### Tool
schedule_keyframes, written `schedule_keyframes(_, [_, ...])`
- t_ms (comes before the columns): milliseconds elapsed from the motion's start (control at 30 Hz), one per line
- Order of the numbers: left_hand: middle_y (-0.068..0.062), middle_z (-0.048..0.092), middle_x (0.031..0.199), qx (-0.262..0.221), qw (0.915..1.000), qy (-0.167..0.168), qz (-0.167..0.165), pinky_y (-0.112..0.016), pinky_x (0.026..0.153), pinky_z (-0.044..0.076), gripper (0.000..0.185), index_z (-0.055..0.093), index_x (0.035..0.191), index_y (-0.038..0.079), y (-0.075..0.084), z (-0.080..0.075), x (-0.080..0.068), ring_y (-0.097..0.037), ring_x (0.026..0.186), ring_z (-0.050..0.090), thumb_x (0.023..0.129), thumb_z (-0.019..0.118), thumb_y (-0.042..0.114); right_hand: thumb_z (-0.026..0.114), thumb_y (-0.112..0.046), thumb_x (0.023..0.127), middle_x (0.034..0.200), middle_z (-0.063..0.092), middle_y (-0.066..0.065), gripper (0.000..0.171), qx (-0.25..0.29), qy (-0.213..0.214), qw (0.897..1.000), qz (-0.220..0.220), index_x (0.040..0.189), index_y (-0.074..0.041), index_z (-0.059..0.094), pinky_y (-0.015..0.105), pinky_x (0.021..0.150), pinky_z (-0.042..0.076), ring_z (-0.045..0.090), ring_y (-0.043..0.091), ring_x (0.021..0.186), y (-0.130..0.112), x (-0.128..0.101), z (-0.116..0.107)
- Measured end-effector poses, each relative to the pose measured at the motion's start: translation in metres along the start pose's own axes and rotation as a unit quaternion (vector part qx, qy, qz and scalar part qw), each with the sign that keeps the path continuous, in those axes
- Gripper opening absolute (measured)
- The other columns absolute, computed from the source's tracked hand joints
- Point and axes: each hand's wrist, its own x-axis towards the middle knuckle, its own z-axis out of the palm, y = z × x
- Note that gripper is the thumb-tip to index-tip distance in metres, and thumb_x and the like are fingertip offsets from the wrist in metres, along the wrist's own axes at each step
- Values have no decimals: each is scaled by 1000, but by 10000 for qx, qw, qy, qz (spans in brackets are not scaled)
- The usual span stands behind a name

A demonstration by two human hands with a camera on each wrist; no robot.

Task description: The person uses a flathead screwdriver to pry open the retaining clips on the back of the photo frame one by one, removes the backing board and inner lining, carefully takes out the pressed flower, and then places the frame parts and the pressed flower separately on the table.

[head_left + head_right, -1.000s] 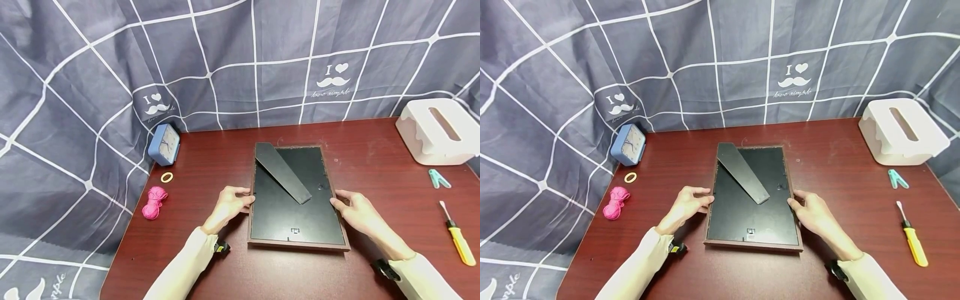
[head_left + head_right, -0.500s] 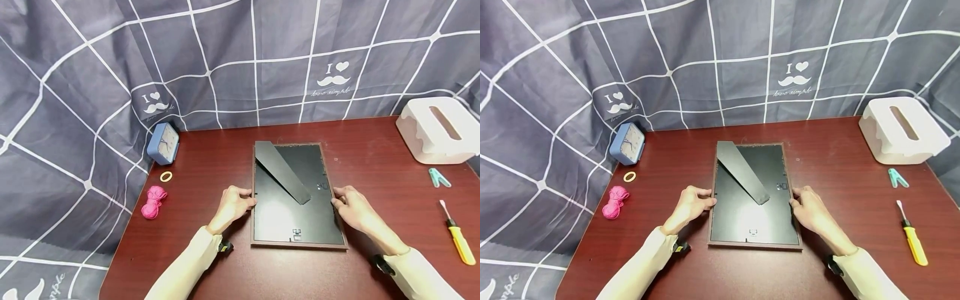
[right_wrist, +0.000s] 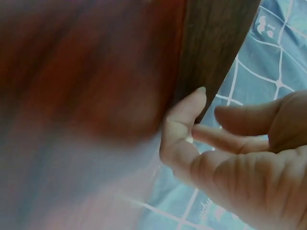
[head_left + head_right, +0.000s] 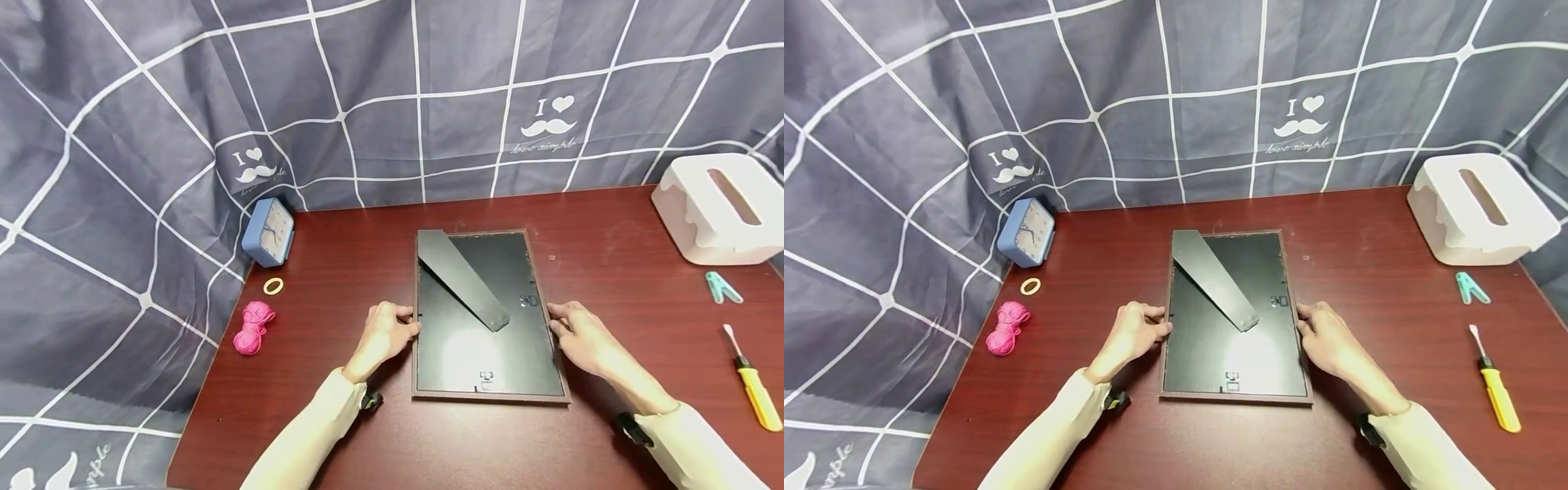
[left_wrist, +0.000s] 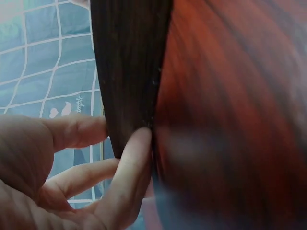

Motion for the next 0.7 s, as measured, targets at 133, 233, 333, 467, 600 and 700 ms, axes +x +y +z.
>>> schedule_keyframes(133, [-4,82,89,-391,9986,-288,-230,-36,87,70,44,73,138,0,-5,-3,-4,-16,74,82,96,80,13,64,-1,106,122,70,28,41,126,534,9983,-186,144,14,59,20,82,54,71,16,97,2,-14,-1])
schedule_keyframes(233, [-1,79,85,-459,9977,-454,-221,-41,102,66,51,67,144,-1,-8,-5,-6,-13,68,81,97,80,13,73,0,100,115,73,24,39,153,1295,9909,-328,138,8,66,2,75,45,58,-16,91,8,-28,-9])
schedule_keyframes(333, [2,77,82,-305,9981,-532,-95,-47,119,55,57,64,147,0,-8,-6,-6,-10,66,79,95,81,14,77,1,96,112,72,26,35,-16,2062,9780,-302,130,5,72,-6,74,38,40,-35,90,21,-44,-25])
schedule_keyframes(467, [0,77,85,-381,9973,-623,-103,-43,110,62,61,62,149,0,-5,-6,-6,-12,63,78,92,82,11,77,-6,97,110,72,19,30,-431,2603,9644,203,124,5,74,4,66,33,29,-41,85,51,-65,-50])
schedule_keyframes(600, [-2,78,85,-483,9967,-640,-85,-44,102,66,62,61,149,-1,-4,-6,-7,-13,62,79,92,82,10,71,-8,101,114,58,40,35,-512,2876,9528,828,126,16,66,6,63,26,19,-39,83,89,-81,-63])
schedule_keyframes(700, [0,78,84,-457,9968,-650,-72,-47,108,63,62,61,149,-1,-4,-5,-6,-12,61,78,92,82,10,64,-11,106,118,60,30,44,-34,3353,9336,1262,133,22,57,-1,79,24,17,-35,91,115,-87,-61])
